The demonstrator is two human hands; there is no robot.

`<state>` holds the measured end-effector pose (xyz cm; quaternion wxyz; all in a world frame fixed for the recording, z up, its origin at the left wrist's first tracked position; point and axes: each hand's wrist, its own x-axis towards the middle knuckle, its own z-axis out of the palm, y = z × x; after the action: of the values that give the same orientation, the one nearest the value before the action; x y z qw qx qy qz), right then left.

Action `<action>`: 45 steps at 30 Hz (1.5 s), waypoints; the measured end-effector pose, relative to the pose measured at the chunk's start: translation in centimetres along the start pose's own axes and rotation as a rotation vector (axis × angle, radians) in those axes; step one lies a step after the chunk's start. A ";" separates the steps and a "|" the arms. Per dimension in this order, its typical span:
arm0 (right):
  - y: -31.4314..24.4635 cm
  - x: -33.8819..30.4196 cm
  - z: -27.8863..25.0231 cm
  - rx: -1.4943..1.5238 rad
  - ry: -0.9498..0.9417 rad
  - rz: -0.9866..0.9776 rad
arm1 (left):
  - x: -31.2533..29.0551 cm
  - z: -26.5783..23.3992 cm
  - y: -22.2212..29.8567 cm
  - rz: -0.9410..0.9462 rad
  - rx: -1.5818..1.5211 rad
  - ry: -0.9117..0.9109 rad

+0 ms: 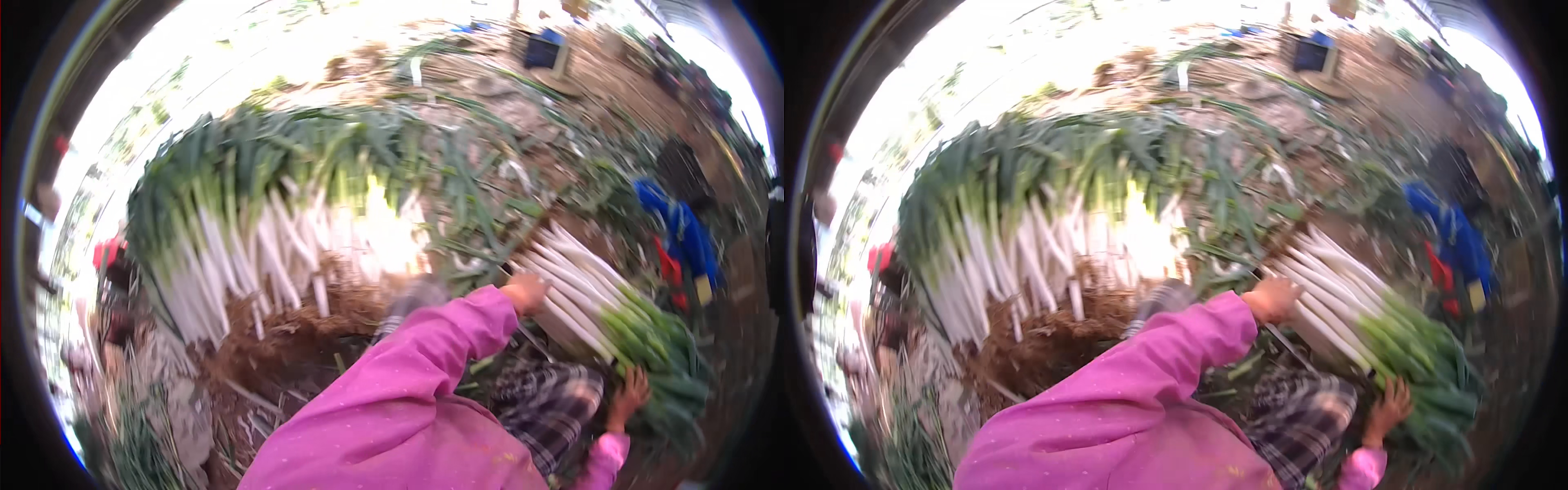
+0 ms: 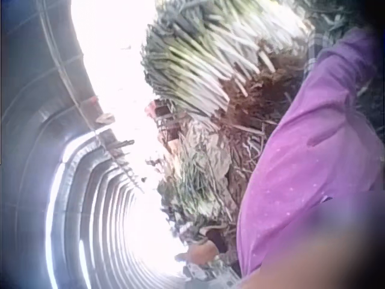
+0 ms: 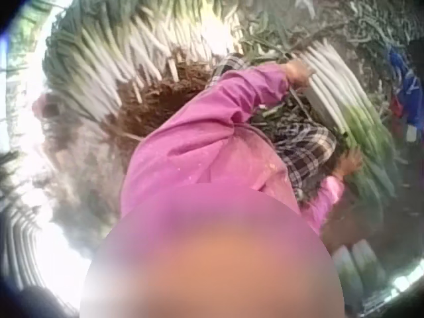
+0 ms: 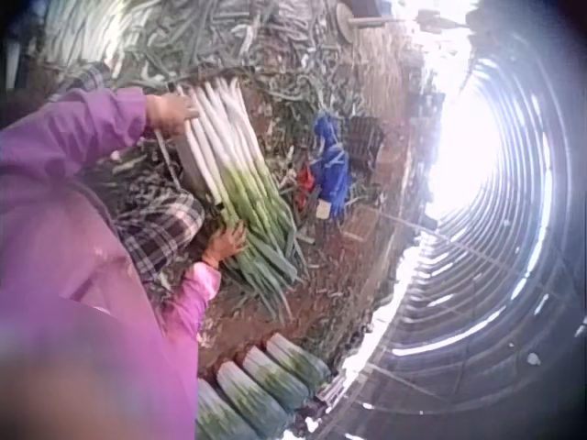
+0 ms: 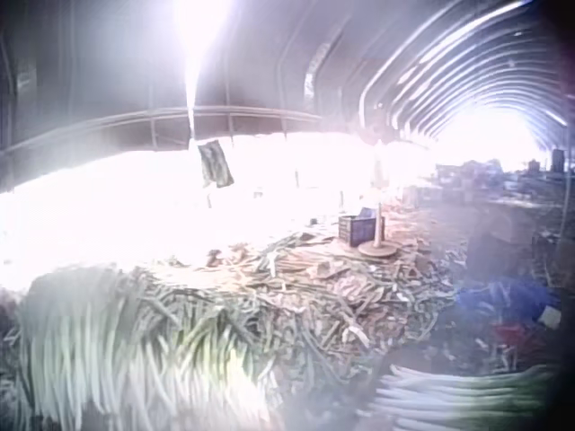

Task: The person sorts leeks by picking them up from a large pile and placing them into a bundle in a wooden frame.

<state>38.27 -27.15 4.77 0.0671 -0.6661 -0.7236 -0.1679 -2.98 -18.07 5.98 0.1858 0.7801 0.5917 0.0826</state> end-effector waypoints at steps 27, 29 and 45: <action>-1.2 0.9 -0.8 0.049 -0.043 0.117 | -22.6 -16.8 -29.3 -0.807 -1.333 0.728; -1.3 0.9 -0.8 0.083 -0.017 0.116 | -19.7 -19.1 -25.4 -0.614 -1.475 0.615; -3.1 0.6 -3.2 0.319 0.274 0.091 | 3.3 -11.8 12.1 0.473 0.210 0.249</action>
<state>34.75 -27.78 7.47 0.2771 -0.6498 -0.6944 -0.1371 4.67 -15.42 21.16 0.0054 0.8951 0.4171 0.1572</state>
